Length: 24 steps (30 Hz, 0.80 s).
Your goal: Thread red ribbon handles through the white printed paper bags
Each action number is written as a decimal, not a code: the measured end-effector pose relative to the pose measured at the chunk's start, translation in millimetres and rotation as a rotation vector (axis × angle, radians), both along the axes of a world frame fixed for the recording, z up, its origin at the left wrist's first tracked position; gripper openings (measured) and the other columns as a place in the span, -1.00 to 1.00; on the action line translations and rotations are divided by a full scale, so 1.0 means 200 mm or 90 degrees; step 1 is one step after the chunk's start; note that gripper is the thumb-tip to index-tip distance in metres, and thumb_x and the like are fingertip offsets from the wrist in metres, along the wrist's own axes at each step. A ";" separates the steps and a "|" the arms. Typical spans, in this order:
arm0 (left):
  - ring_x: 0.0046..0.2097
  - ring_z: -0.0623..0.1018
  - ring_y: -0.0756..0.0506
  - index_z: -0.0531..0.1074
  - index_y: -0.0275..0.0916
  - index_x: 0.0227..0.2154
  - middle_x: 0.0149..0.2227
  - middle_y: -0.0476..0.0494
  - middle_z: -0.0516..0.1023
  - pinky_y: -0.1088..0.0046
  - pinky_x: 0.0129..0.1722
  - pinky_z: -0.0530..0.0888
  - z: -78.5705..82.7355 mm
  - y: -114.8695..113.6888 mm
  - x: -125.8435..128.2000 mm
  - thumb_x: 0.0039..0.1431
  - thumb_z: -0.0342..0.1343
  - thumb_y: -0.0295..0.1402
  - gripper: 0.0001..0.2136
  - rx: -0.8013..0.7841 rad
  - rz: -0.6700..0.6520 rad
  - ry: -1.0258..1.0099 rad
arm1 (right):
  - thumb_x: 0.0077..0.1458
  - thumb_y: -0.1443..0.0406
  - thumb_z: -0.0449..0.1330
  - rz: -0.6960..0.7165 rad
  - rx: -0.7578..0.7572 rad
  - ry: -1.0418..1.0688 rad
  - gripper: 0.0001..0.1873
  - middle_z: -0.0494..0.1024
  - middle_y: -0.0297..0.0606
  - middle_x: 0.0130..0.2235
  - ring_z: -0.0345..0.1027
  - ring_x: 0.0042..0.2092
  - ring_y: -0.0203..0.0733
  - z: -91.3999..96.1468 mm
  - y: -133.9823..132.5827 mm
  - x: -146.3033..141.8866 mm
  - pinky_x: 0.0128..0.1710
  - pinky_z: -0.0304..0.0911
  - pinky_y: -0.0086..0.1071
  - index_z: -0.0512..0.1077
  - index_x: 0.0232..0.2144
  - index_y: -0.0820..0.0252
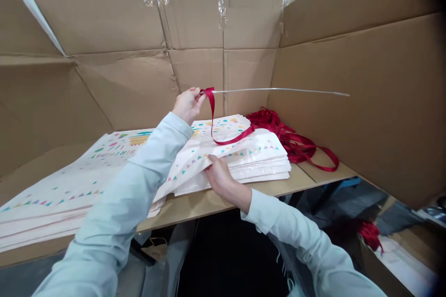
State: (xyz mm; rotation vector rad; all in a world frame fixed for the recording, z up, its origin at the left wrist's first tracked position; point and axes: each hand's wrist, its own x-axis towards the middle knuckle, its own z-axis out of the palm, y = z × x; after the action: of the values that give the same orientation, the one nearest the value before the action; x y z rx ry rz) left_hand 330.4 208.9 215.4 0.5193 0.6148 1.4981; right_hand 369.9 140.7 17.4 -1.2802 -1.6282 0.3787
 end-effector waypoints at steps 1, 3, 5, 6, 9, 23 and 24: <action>-0.38 0.47 0.12 0.27 -0.29 -0.46 -0.51 0.03 0.32 0.58 -0.11 0.50 -0.04 0.01 0.01 0.17 -0.04 -0.72 -0.79 -0.004 -0.009 -0.001 | 0.23 0.41 -0.27 0.066 -0.108 0.190 -0.55 0.56 -0.03 -0.13 0.51 -0.20 -0.16 0.04 -0.06 -0.01 -0.30 0.44 -0.27 0.26 0.04 0.32; -0.41 0.46 0.13 0.28 -0.28 -0.44 -0.51 0.04 0.33 0.62 -0.13 0.50 -0.14 0.02 0.02 0.19 -0.04 -0.70 -0.79 -0.025 -0.033 -0.003 | 0.24 0.25 -0.14 0.241 -0.307 0.460 -0.66 0.57 -0.10 -0.17 0.52 -0.22 -0.12 0.10 -0.19 0.00 -0.29 0.45 -0.18 0.36 -0.13 0.23; -0.43 0.45 0.13 0.30 -0.27 -0.41 -0.52 0.04 0.33 0.66 -0.17 0.50 -0.25 0.04 0.03 0.21 -0.05 -0.68 -0.80 -0.064 -0.060 -0.006 | 0.17 0.19 -0.02 0.395 -0.422 0.451 -0.73 0.58 -0.17 -0.23 0.52 -0.25 -0.12 0.15 -0.30 0.05 -0.26 0.44 -0.18 0.43 -0.30 0.17; -0.44 0.45 0.13 0.31 -0.27 -0.40 -0.53 0.04 0.33 0.68 -0.20 0.50 -0.31 0.05 0.03 0.21 -0.06 -0.68 -0.80 -0.082 -0.072 -0.006 | 0.14 0.18 0.02 0.414 -0.423 0.387 -0.75 0.58 -0.20 -0.30 0.51 -0.29 -0.12 0.17 -0.34 0.09 -0.28 0.43 -0.20 0.45 -0.38 0.15; -0.45 0.46 0.10 0.33 -0.26 -0.38 -0.53 0.02 0.34 0.69 -0.25 0.49 -0.47 0.09 0.04 0.21 -0.09 -0.69 -0.79 -0.123 -0.098 -0.003 | 0.10 0.14 0.04 0.153 -0.201 0.167 -0.69 0.49 -0.27 -0.52 0.41 -0.45 -0.16 0.20 -0.37 0.28 -0.35 0.37 -0.25 0.39 -0.58 0.13; -0.26 0.54 0.07 0.32 -0.28 -0.50 -0.46 -0.06 0.44 0.67 -0.12 0.44 -0.69 0.16 0.03 0.18 -0.01 -0.67 -0.79 -0.147 -0.087 -0.027 | -0.01 0.23 0.16 -0.149 -0.077 0.161 -0.77 0.51 -0.18 -0.50 0.34 -0.48 -0.26 0.13 0.15 1.03 -0.48 0.25 -0.42 0.47 -0.49 0.33; -0.27 0.54 0.07 0.32 -0.28 -0.50 -0.48 -0.05 0.43 0.67 -0.12 0.44 -0.69 0.16 0.03 0.18 -0.01 -0.67 -0.79 -0.150 -0.083 -0.028 | -0.01 0.23 0.18 -0.135 -0.095 0.206 -0.76 0.47 -0.20 -0.56 0.29 -0.54 -0.30 0.14 0.18 1.06 -0.56 0.21 -0.45 0.45 -0.54 0.34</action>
State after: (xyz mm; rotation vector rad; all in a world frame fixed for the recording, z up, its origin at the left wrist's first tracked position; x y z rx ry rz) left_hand 336.4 241.2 78.3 0.3378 0.6993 1.2906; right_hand 581.3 177.4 45.2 -1.4066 -1.1994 0.5525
